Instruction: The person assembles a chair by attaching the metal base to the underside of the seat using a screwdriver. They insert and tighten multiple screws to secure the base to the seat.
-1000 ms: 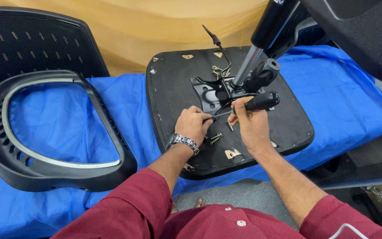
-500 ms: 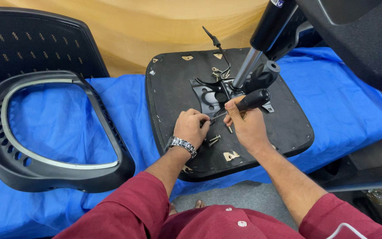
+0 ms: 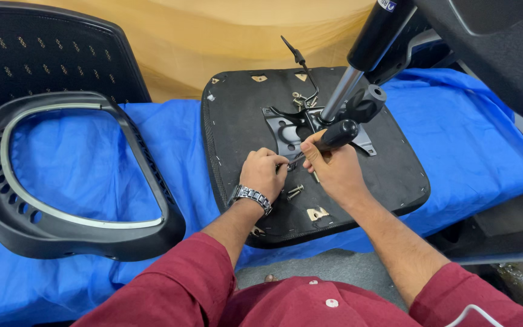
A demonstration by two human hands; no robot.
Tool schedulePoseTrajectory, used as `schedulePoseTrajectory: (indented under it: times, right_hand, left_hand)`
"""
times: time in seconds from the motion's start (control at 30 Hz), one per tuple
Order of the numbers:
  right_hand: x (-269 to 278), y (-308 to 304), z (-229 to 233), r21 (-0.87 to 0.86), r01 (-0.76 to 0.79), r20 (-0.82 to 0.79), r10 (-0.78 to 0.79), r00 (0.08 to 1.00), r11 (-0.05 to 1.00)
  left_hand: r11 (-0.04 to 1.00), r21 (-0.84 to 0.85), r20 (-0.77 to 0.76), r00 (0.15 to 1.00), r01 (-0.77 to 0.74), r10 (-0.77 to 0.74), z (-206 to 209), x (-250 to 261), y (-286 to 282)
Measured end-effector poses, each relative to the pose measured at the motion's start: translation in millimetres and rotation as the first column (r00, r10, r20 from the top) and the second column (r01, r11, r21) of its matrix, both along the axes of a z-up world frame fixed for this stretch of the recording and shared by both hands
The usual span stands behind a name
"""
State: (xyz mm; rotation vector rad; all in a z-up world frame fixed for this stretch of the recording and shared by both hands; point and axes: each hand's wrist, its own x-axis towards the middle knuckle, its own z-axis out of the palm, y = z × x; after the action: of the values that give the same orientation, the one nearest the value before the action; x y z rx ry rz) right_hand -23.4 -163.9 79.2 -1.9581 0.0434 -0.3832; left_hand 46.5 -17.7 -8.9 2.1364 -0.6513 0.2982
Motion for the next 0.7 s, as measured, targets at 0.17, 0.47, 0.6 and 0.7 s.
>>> schedulePoseTrajectory:
  times: [0.17,0.47,0.6,0.7]
  right_hand:
    - [-1.8,4.8,-3.3,-0.058,0.070,-0.083,-0.075,0.994,0.996]
    - [6.1,6.6,0.4,-0.032,0.088,0.008,-0.088,0.996,0.996]
    - [0.9,12.4,-5.2,-0.047,0.153,-0.040,-0.155,0.987,0.987]
    - [-1.0,18.0,-8.2,-0.050,0.159,0.052,-0.156,0.986,0.986]
  left_hand:
    - [1.000,0.014,-0.015,1.000,-0.009,0.010,-2.2,0.1,-0.9]
    - [1.000,-0.009,0.019,1.000,-0.007,0.007,-4.2,2.2,1.4]
    - [1.000,0.012,0.021,1.000,0.008,-0.008,-1.5,1.8,2.6]
    - [1.000,0.025,0.013,1.000,0.015,-0.015,2.9,2.1,4.2]
